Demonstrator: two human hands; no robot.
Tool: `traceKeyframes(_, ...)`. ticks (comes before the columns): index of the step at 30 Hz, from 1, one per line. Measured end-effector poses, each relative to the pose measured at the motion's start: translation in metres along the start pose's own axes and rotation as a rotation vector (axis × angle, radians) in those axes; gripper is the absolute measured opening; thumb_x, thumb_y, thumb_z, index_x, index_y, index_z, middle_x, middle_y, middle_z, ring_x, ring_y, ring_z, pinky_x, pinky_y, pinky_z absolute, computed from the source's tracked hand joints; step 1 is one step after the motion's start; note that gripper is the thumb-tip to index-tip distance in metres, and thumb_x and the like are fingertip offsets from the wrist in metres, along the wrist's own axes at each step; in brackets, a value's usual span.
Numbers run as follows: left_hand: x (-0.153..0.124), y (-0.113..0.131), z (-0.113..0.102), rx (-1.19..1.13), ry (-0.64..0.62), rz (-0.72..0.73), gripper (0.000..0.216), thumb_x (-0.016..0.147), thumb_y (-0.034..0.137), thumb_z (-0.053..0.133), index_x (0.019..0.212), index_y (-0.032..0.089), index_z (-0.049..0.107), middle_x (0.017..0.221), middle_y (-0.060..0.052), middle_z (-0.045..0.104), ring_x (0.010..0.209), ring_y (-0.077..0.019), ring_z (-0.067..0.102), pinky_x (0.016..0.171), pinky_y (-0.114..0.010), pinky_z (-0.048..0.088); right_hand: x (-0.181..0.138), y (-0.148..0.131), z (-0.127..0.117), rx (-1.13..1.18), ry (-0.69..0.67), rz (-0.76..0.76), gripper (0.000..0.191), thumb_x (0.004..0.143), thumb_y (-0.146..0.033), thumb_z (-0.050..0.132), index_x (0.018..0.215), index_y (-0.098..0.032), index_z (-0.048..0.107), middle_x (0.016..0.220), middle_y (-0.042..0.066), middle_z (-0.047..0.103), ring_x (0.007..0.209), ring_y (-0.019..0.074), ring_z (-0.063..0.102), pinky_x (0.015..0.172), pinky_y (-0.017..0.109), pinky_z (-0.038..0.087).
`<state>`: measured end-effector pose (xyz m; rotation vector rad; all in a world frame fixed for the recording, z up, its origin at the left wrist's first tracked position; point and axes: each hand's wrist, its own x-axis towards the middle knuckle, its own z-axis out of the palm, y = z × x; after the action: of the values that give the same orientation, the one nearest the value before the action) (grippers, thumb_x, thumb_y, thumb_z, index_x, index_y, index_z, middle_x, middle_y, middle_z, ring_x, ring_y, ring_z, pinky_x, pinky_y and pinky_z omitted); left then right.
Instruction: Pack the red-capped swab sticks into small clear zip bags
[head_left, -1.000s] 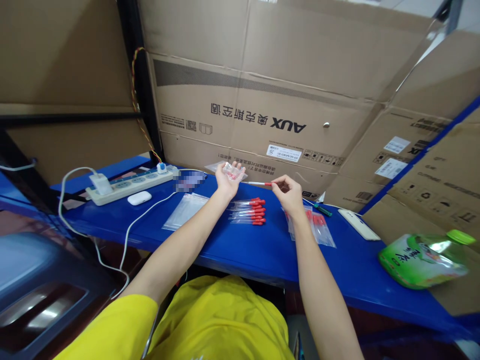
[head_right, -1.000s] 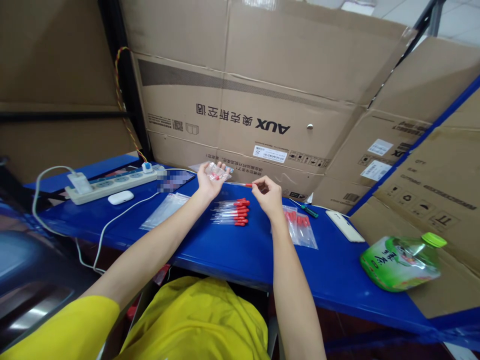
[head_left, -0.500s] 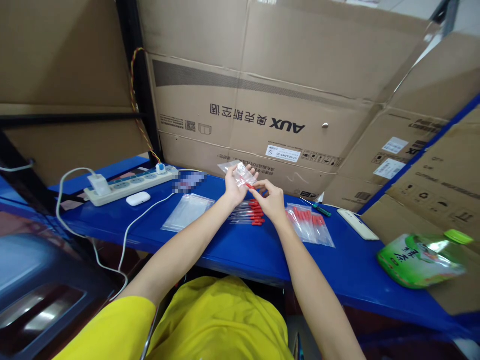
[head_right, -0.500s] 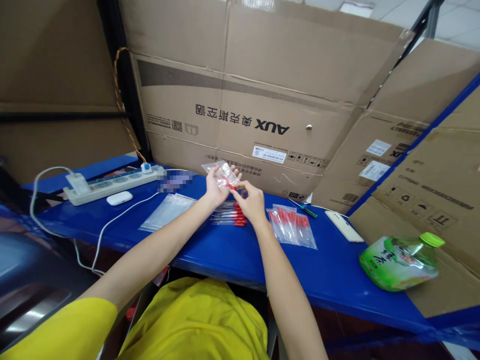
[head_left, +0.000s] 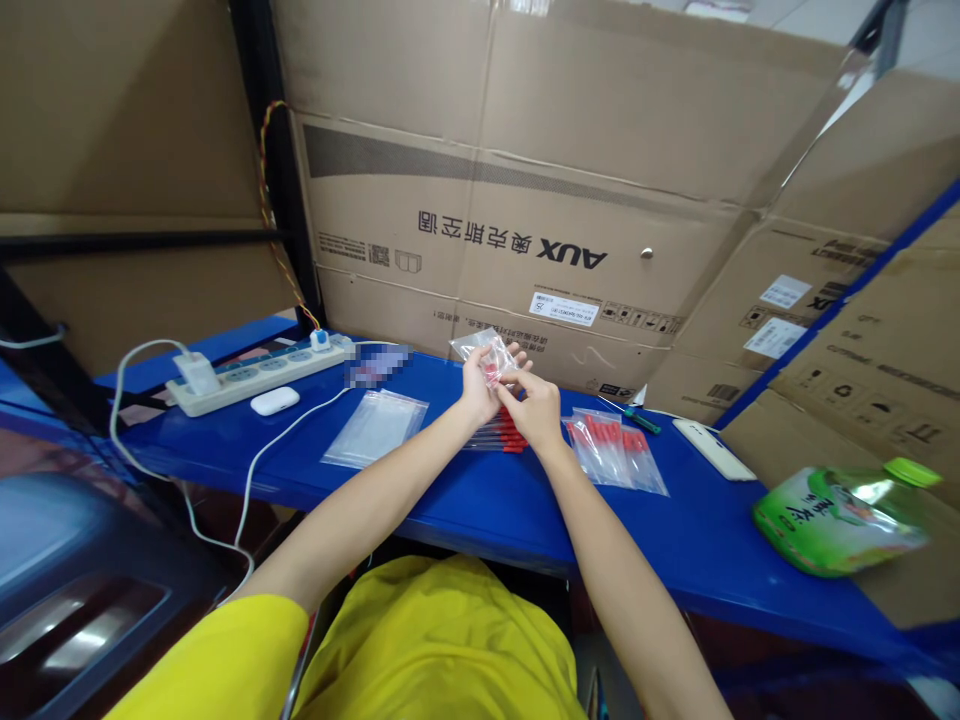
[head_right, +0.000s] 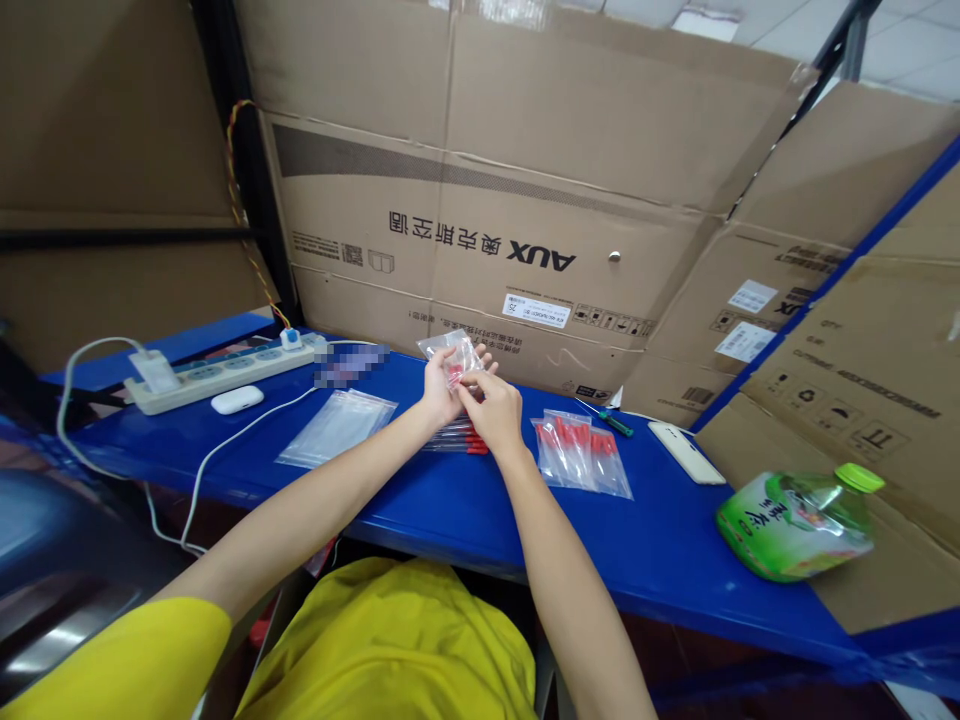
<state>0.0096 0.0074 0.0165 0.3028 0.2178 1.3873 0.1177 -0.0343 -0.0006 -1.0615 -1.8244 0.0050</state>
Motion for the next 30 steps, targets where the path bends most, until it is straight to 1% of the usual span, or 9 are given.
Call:
traceKeyframes(8, -0.003, -0.005, 0.001, 0.035, -0.041, 0.006, 0.025, 0.085, 0.024, 0.062, 0.109, 0.020, 0.066, 0.104, -0.010, 0.079, 0.103, -0.0294, 0.077, 0.105, -0.055, 0.057, 0.000, 0.001, 0.000, -0.056, 0.053, 0.032, 0.016, 0.094, -0.030, 0.064, 0.096, -0.025, 0.080, 0.094, 0.004, 0.082, 0.080, 0.0225, 0.073, 0.079, 0.032, 0.055)
traceKeyframes(12, -0.002, -0.005, -0.001, 0.073, -0.047, -0.003, 0.021, 0.086, 0.022, 0.059, 0.106, 0.020, 0.065, 0.102, -0.010, 0.079, 0.106, -0.0292, 0.077, 0.107, -0.053, 0.056, 0.000, 0.002, 0.001, -0.120, 0.076, 0.036, 0.017, 0.094, -0.031, 0.063, 0.092, -0.025, 0.079, 0.089, 0.004, 0.078, 0.078, 0.0216, 0.069, 0.076, 0.031, 0.053)
traceKeyframes(17, 0.001, -0.001, 0.000, 0.065, -0.039, 0.023, 0.020, 0.088, 0.019, 0.056, 0.106, 0.019, 0.065, 0.101, -0.010, 0.078, 0.107, -0.0287, 0.077, 0.105, -0.050, 0.056, 0.001, 0.001, 0.002, -0.134, 0.062, 0.026, 0.018, 0.096, -0.031, 0.063, 0.099, -0.024, 0.079, 0.097, 0.005, 0.076, 0.078, 0.0212, 0.067, 0.076, 0.031, 0.052)
traceKeyframes(20, 0.006, 0.004, 0.000, 0.044, -0.015, 0.053, 0.016, 0.089, 0.020, 0.057, 0.103, 0.020, 0.064, 0.101, -0.009, 0.077, 0.105, -0.0282, 0.076, 0.103, -0.049, 0.057, 0.004, 0.002, -0.003, -0.095, -0.005, -0.011, 0.023, 0.098, -0.032, 0.061, 0.112, -0.025, 0.078, 0.103, 0.005, 0.076, 0.075, 0.0196, 0.065, 0.079, 0.031, 0.053)
traceKeyframes(22, 0.011, 0.008, -0.002, 0.036, 0.020, 0.083, 0.013, 0.089, 0.021, 0.059, 0.101, 0.020, 0.063, 0.099, -0.008, 0.076, 0.099, -0.0256, 0.076, 0.100, -0.046, 0.059, 0.007, 0.006, -0.010, -0.070, -0.055, -0.023, 0.026, 0.099, -0.034, 0.061, 0.117, -0.026, 0.077, 0.101, 0.004, 0.077, 0.072, 0.0185, 0.064, 0.078, 0.030, 0.052)
traceKeyframes(24, 0.016, 0.013, -0.005, 0.075, 0.119, 0.103, 0.009, 0.089, 0.022, 0.060, 0.098, 0.021, 0.062, 0.097, -0.006, 0.074, 0.090, -0.0215, 0.074, 0.096, -0.042, 0.059, 0.010, 0.014, -0.017, -0.073, -0.128, -0.013, 0.023, 0.098, -0.034, 0.064, 0.114, -0.026, 0.078, 0.093, 0.002, 0.077, 0.070, 0.0180, 0.064, 0.076, 0.030, 0.051)
traceKeyframes(27, 0.025, 0.021, -0.013, 0.208, 0.346, 0.077, 0.004, 0.089, 0.021, 0.060, 0.093, 0.020, 0.061, 0.093, -0.004, 0.069, 0.081, -0.0168, 0.069, 0.090, -0.036, 0.057, 0.011, 0.030, -0.029, -0.145, -0.305, 0.059, 0.014, 0.095, -0.034, 0.071, 0.100, -0.026, 0.080, 0.080, 0.000, 0.076, 0.071, 0.0184, 0.067, 0.070, 0.028, 0.047)
traceKeyframes(28, 0.027, 0.024, -0.016, 0.237, 0.396, 0.062, 0.004, 0.089, 0.020, 0.060, 0.092, 0.020, 0.060, 0.092, -0.003, 0.067, 0.080, -0.0164, 0.068, 0.088, -0.035, 0.056, 0.011, 0.035, -0.033, -0.169, -0.371, 0.100, 0.013, 0.094, -0.036, 0.072, 0.096, -0.026, 0.081, 0.077, 0.000, 0.075, 0.071, 0.0184, 0.067, 0.067, 0.028, 0.045)
traceKeyframes(30, 0.031, 0.029, -0.020, 0.261, 0.440, 0.046, 0.004, 0.088, 0.019, 0.060, 0.092, 0.020, 0.059, 0.093, -0.003, 0.064, 0.081, -0.0163, 0.067, 0.085, -0.033, 0.054, 0.010, 0.043, -0.039, -0.175, -0.504, 0.212, 0.017, 0.093, -0.041, 0.074, 0.096, -0.025, 0.080, 0.070, -0.001, 0.073, 0.065, 0.0177, 0.066, 0.062, 0.026, 0.043)
